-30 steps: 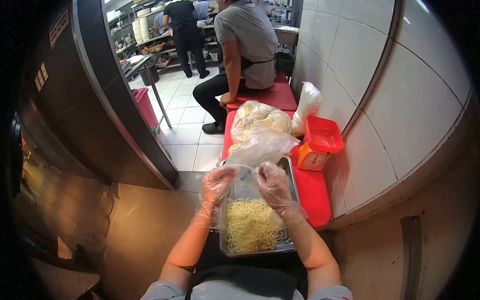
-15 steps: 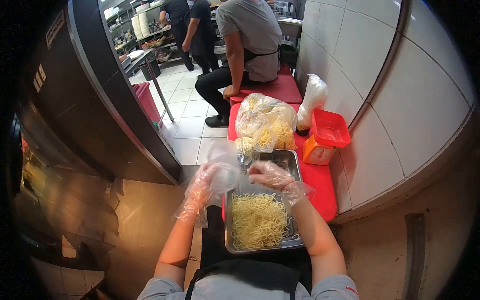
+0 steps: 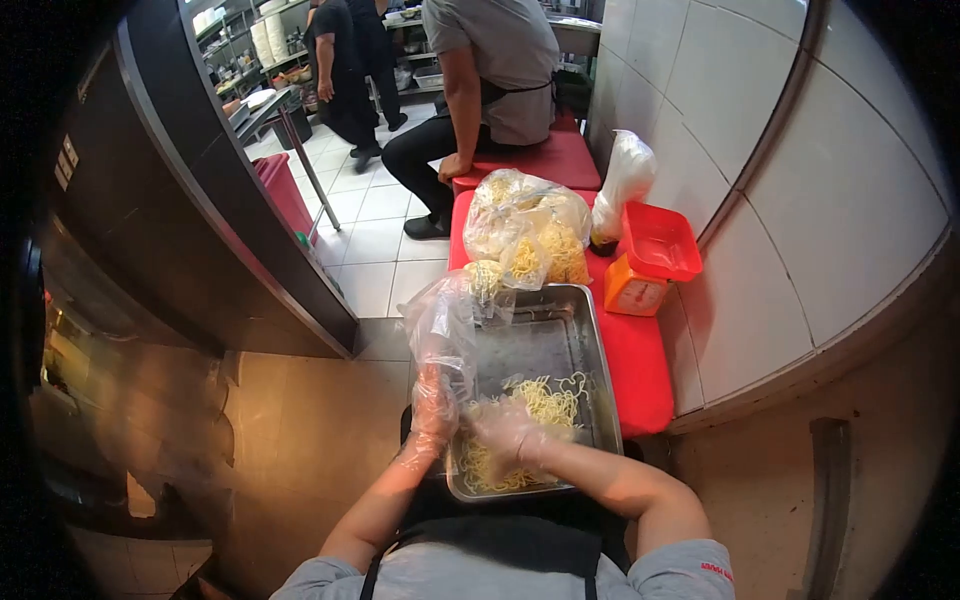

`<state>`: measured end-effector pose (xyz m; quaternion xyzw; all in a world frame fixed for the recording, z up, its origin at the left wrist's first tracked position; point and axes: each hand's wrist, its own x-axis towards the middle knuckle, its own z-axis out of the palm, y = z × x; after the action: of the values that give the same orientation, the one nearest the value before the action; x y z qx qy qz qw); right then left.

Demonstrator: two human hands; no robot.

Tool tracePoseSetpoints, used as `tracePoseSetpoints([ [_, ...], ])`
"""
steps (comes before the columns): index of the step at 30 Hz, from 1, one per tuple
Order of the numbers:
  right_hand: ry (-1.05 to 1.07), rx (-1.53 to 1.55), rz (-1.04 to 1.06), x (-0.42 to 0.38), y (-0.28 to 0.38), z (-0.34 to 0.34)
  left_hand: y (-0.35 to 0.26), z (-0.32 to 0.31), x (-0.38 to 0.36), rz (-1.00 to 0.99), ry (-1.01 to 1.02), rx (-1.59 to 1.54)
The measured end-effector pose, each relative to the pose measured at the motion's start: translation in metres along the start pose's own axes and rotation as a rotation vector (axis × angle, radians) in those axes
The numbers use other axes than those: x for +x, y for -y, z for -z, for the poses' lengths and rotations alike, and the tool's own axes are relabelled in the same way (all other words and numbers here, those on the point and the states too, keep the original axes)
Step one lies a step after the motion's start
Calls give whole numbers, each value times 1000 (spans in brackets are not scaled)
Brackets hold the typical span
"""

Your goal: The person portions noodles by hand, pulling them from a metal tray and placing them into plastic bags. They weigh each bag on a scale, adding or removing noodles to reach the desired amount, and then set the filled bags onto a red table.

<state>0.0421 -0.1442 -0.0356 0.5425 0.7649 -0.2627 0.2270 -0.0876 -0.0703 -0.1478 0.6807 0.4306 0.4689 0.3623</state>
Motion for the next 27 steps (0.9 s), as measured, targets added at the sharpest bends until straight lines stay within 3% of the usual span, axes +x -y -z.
tracePoseSetpoints([
  [1,-176,-145,-44,7,6,-24,-3,-2,1,24,6,-49],
  [4,-365,161,-83,34,1,-51,4,-4,-1,-106,-35,34],
  [5,-552,114,57,35,-11,-60,7,-3,-3,-159,-45,81],
  [8,-576,439,10,22,-34,-46,13,4,6,-360,-57,274],
  [10,-638,948,137,4,-58,-37,14,12,12,-454,-60,376],
  [13,-771,1512,429,-29,-80,-17,-25,31,25,-323,99,398],
  [14,-953,1301,450,-47,-82,-1,-39,34,32,-357,109,432],
  [16,-989,1313,401,-90,-77,37,-65,40,48,-425,127,505],
  [20,-1345,1143,554,-126,-66,89,-90,36,78,-424,194,590],
  [22,-1338,1283,712,-133,-55,103,-103,38,86,-434,202,574],
  [24,-1347,1220,693,-137,-57,109,-112,40,86,-450,194,550],
  [26,-1370,954,507,-141,-65,114,-107,40,86,-452,203,584],
  [27,-1438,1039,581,-143,-58,116,-107,40,90,-461,204,602],
])
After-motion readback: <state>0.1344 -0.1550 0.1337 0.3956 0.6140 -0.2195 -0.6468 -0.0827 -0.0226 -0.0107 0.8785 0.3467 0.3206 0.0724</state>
